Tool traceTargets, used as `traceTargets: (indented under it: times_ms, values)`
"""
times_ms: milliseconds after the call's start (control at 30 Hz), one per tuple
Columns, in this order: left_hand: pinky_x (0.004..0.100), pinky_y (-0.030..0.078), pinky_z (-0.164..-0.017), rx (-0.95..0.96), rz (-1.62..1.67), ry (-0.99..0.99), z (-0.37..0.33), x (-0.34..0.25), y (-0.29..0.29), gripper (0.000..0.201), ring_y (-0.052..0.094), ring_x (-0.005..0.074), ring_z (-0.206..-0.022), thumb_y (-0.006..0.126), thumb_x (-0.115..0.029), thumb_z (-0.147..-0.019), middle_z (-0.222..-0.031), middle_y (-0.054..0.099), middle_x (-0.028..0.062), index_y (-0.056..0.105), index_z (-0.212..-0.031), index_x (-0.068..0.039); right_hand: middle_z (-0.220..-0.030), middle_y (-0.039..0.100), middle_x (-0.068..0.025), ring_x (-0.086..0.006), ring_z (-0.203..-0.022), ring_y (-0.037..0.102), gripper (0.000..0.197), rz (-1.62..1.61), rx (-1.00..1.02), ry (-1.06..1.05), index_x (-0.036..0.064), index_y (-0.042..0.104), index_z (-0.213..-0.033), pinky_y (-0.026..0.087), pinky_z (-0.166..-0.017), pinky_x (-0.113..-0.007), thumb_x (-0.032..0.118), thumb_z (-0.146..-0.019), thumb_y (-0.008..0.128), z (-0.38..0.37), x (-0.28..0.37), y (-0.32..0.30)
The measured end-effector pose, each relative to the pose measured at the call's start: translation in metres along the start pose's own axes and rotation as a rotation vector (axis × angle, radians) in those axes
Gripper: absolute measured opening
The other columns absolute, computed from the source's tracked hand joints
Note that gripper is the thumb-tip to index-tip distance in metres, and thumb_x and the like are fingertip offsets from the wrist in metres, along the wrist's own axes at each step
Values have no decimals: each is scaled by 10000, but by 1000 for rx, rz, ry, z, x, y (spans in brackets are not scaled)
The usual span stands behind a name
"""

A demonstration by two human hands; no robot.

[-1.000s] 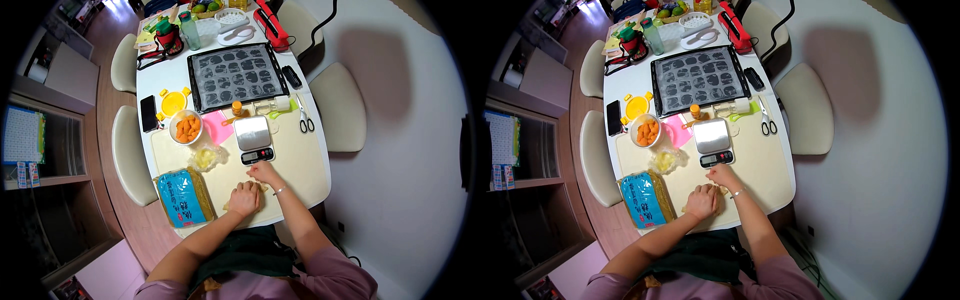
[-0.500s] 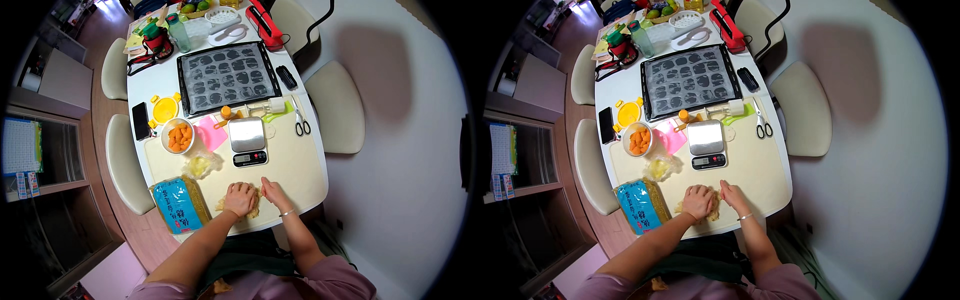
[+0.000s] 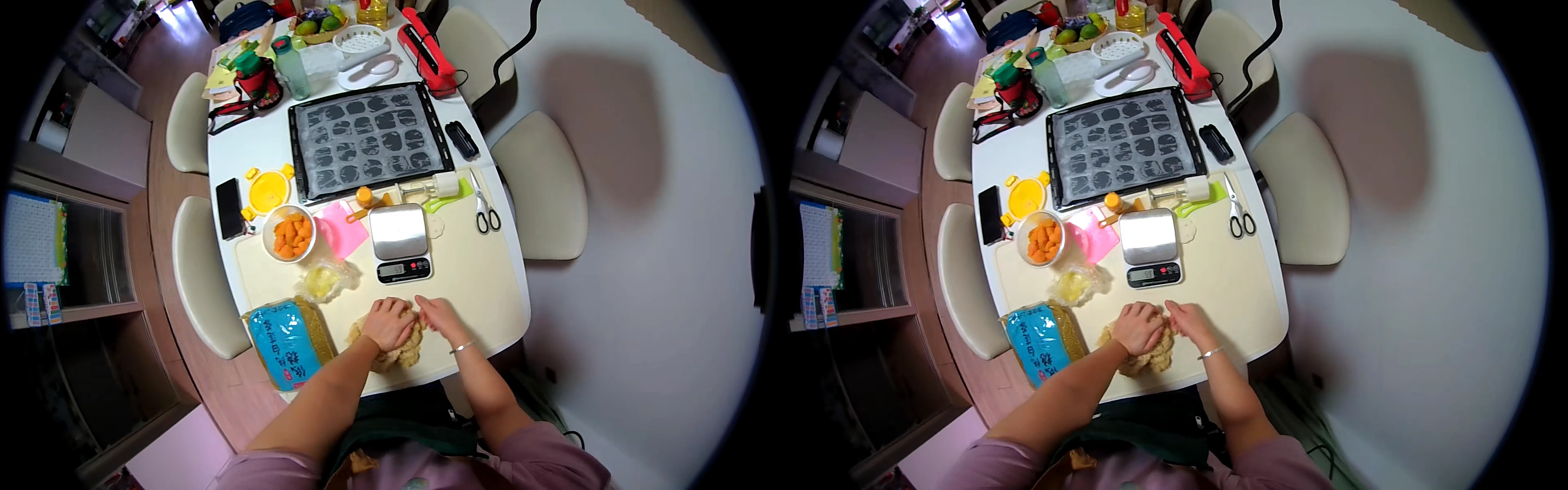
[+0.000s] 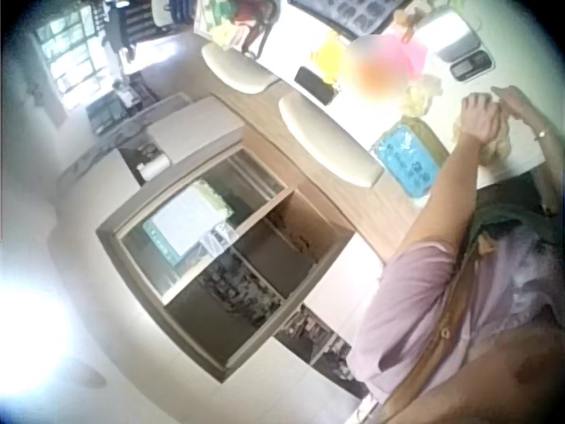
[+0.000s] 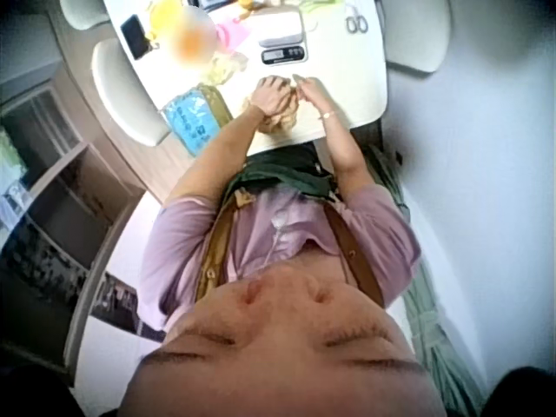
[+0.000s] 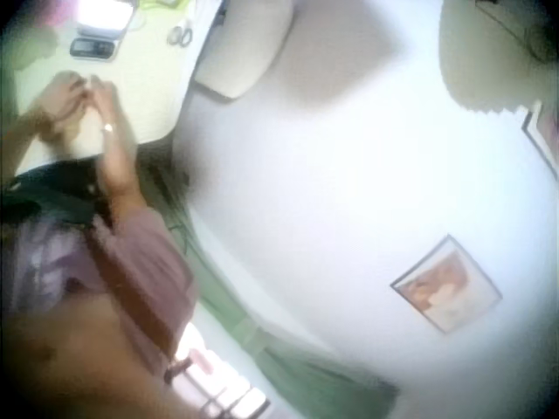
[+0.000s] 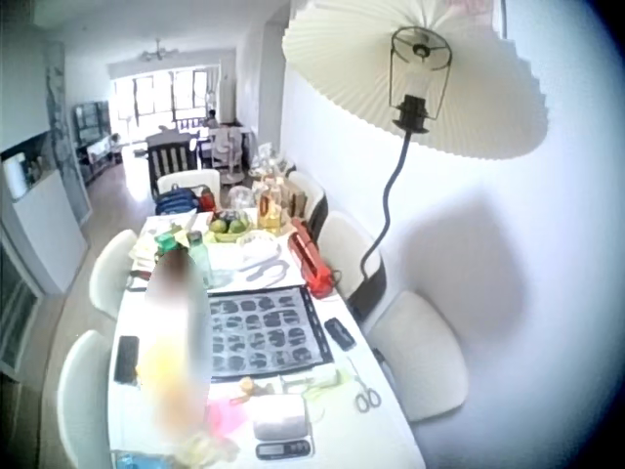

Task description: The person removes a ball of dough from a plastic bag, places it on a table, and kneads it with both hands. They then use a digital scale to weigh a small portion of the dough.

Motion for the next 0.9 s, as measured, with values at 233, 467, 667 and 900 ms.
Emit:
traceTargets:
  times_ms: [233,467,667,900]
  values:
    - [444,405,-967,29,65,-89,-4,-4,-5,453,517,302,-1142,618,-347,-873,-1197,567,96,582,-1261,-116,-489,506,-12,-113,-403,454,505,231,-170,-216,76,544,-539,360,-398,-302,384,-797,850,-57,38,11]
    - [450,430,-990,-163,325,-152,23,24,-23,471,537,348,-1169,656,-321,-892,-1257,582,149,583,-1284,-71,-463,491,-8,-126,-374,468,538,302,-133,-243,105,510,-540,372,-376,-297,441,-800,840,-56,70,4]
    - [479,405,-1059,-300,253,-424,66,40,-25,484,512,379,-1247,634,-267,-918,-1331,566,187,566,-1322,-9,-502,532,-3,-125,-406,526,453,224,-212,-293,67,565,-650,431,-413,-287,393,-828,824,-51,59,0]
    - [666,54,-1166,-289,104,-531,91,-37,13,1013,181,418,-1512,611,-608,-834,-1613,242,257,267,-1553,17,-1340,564,-143,-315,-1186,543,313,487,-518,-920,46,635,-1208,466,-971,-409,194,-932,635,26,-14,34]
Point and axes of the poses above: each hand's wrist, its own z-axis away from the middle knuckle, its own y-axis out of the palm, x = y × z, the point moved 2 cm from there along -z, towards the middle knuckle
